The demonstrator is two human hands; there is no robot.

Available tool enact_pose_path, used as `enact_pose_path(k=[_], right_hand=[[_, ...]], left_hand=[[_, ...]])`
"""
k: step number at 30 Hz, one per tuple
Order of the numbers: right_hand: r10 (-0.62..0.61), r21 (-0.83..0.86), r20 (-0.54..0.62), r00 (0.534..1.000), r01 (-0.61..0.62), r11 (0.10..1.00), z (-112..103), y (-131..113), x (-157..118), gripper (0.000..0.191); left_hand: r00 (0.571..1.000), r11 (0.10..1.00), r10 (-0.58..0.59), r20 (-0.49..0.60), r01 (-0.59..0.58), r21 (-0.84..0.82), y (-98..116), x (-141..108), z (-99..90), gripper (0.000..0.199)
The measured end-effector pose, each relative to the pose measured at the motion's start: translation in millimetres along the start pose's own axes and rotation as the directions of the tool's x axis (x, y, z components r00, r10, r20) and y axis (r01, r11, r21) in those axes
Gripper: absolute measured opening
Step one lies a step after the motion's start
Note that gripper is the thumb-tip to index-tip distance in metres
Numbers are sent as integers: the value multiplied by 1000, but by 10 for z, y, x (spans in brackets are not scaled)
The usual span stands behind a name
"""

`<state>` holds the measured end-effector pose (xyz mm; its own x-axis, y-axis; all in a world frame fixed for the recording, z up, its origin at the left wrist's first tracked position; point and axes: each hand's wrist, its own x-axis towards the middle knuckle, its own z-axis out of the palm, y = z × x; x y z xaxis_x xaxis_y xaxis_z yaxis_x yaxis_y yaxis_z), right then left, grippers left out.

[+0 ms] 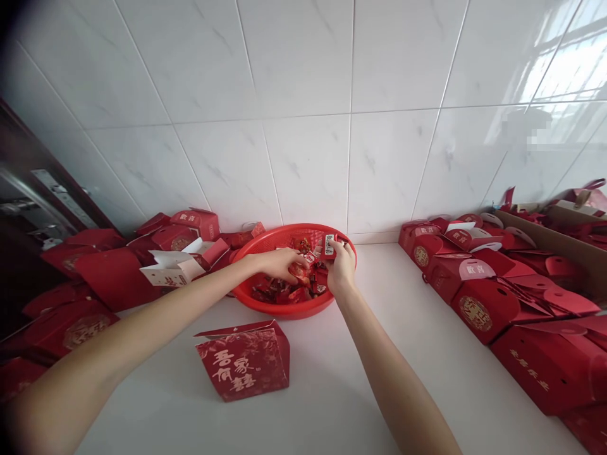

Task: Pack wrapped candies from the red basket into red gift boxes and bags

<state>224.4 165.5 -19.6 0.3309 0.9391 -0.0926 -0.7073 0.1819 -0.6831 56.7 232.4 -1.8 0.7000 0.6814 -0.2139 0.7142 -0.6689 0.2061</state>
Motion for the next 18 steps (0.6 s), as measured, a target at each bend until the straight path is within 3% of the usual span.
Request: enact_pose_path(k=[3, 7, 13, 18], right_hand=[[-5, 5, 26, 1000, 5, 1000, -17, 25, 20, 11], [-6, 2, 59, 998, 6, 1000, -41, 61, 46, 11], [17, -7, 54, 998, -17, 1000, -35, 60, 60, 7], [96, 12, 35, 995, -97, 995, 14, 1, 30, 8]], left_hand=[[989, 989, -97, -109, 108, 102, -243, -44, -97, 42], [978, 992, -121, -172, 126, 19, -468, -111, -117, 39], [979, 988, -152, -133, 147, -43, -484, -114, -84, 44], [977, 968, -173, -128, 144, -207, -464, -97, -31, 38]])
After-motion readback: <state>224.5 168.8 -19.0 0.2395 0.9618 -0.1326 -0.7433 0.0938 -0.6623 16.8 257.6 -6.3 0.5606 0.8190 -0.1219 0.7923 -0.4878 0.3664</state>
